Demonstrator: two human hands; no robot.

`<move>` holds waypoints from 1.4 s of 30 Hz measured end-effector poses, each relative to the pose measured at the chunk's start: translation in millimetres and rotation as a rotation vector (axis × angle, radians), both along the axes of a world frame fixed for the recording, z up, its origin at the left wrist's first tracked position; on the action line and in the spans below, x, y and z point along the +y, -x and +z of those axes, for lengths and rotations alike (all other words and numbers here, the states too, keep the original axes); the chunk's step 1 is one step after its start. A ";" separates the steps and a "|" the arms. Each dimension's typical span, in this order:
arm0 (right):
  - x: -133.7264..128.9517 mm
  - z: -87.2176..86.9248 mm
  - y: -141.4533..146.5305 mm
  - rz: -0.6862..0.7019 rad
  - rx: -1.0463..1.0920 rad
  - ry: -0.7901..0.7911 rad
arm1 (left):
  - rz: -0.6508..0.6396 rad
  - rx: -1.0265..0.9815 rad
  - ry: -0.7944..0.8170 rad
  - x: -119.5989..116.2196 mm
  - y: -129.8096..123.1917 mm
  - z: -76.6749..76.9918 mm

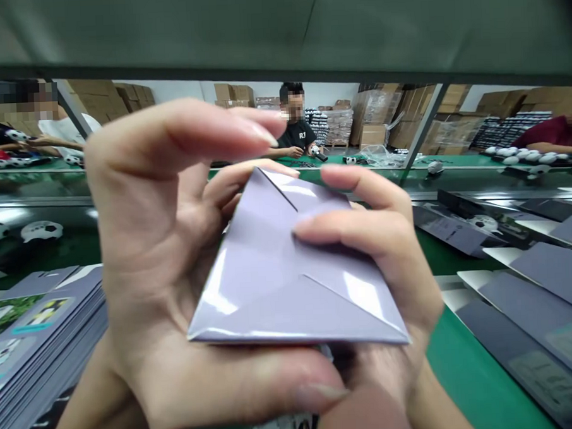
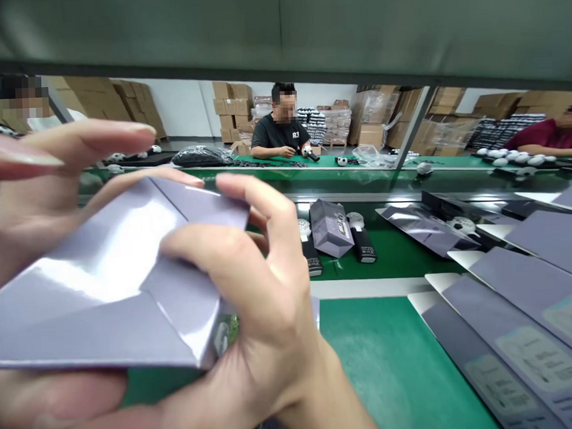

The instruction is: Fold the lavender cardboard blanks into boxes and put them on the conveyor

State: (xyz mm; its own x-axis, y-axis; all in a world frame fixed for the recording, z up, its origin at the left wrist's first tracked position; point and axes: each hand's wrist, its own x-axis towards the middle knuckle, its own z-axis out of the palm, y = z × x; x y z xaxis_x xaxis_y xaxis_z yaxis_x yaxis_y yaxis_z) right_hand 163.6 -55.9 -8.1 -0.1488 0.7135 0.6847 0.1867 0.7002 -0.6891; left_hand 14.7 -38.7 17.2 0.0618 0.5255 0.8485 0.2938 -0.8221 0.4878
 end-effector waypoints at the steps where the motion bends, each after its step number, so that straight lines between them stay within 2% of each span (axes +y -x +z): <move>1: 3.2 -1.5 -0.9 -0.011 -0.057 -0.121 | -0.003 0.019 -0.015 3.0 3.7 -0.5; 3: 9.5 -2.8 -6.1 0.005 -0.209 -0.226 | -0.026 0.071 -0.023 9.6 11.5 -1.6; 6: 23.1 -7.4 -17.1 -0.032 -0.268 -0.211 | -0.066 0.061 -0.050 19.8 19.7 -3.1; 9: 42.6 -21.6 -24.2 -0.288 -0.265 -0.270 | -0.055 0.080 -0.161 28.7 23.4 -5.2; 11: 53.3 -31.2 -25.8 -0.460 -0.403 -0.175 | -0.002 0.279 -0.137 33.6 25.6 -7.7; 12: 56.5 -34.0 -26.2 -0.522 -0.521 -0.056 | 0.050 0.440 -0.046 36.1 26.9 -9.6; 14: 58.2 -34.5 -27.0 -0.574 -0.766 0.238 | 0.173 0.815 0.290 41.6 29.1 -15.1; 16: 55.5 -30.3 -29.5 -0.556 -0.936 0.492 | 0.251 1.122 0.635 48.4 29.3 -22.7; 17: 53.6 -28.0 -31.5 -0.543 -0.989 0.579 | 0.278 1.222 0.740 52.2 28.0 -27.1; 21: 49.8 -29.1 -39.3 -0.551 -1.101 0.810 | 0.327 1.408 0.879 64.4 11.2 -45.4; 24: 50.6 -39.9 -37.6 -0.487 -1.142 0.889 | 0.245 1.512 0.928 65.4 -7.6 -57.4; 28: 48.6 -48.7 -26.6 -0.380 -1.161 0.871 | 0.192 1.543 0.899 60.9 -22.6 -66.2; 31: 42.4 -42.2 -21.3 -0.422 -1.156 0.806 | 0.246 1.490 0.855 58.5 -19.1 -61.4; 34: 36.9 -29.4 -23.0 -0.544 -1.128 0.708 | 0.363 1.351 0.786 54.0 -6.4 -45.9; 36: 36.6 -22.3 -26.2 -0.619 -0.930 0.579 | 0.472 1.189 0.699 48.1 1.7 -33.7; 37: 37.4 -19.7 -27.3 -0.605 -0.699 0.481 | 0.498 1.040 0.616 44.1 4.3 -28.3; 38: 38.5 -17.7 -27.5 -0.534 -0.408 0.377 | 0.482 0.859 0.513 39.7 5.3 -23.5; 40: 40.6 -14.8 -23.8 -0.269 0.157 0.221 | 0.343 0.485 0.313 29.8 2.6 -15.9; 41: 41.1 -13.8 -19.7 -0.136 0.343 0.183 | 0.254 0.344 0.235 24.6 -0.7 -12.9; 42: 41.2 -13.1 -14.5 -0.054 0.444 0.162 | 0.163 0.250 0.169 19.4 -4.9 -10.2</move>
State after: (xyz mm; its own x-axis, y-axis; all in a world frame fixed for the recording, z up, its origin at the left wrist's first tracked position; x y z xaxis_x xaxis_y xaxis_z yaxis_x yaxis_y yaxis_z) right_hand 178.1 -14.6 -21.1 0.1738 0.8149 0.5530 -0.1175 0.5747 -0.8099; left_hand 19.5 -19.3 7.0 0.1607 0.6776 0.7177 0.5420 -0.6683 0.5096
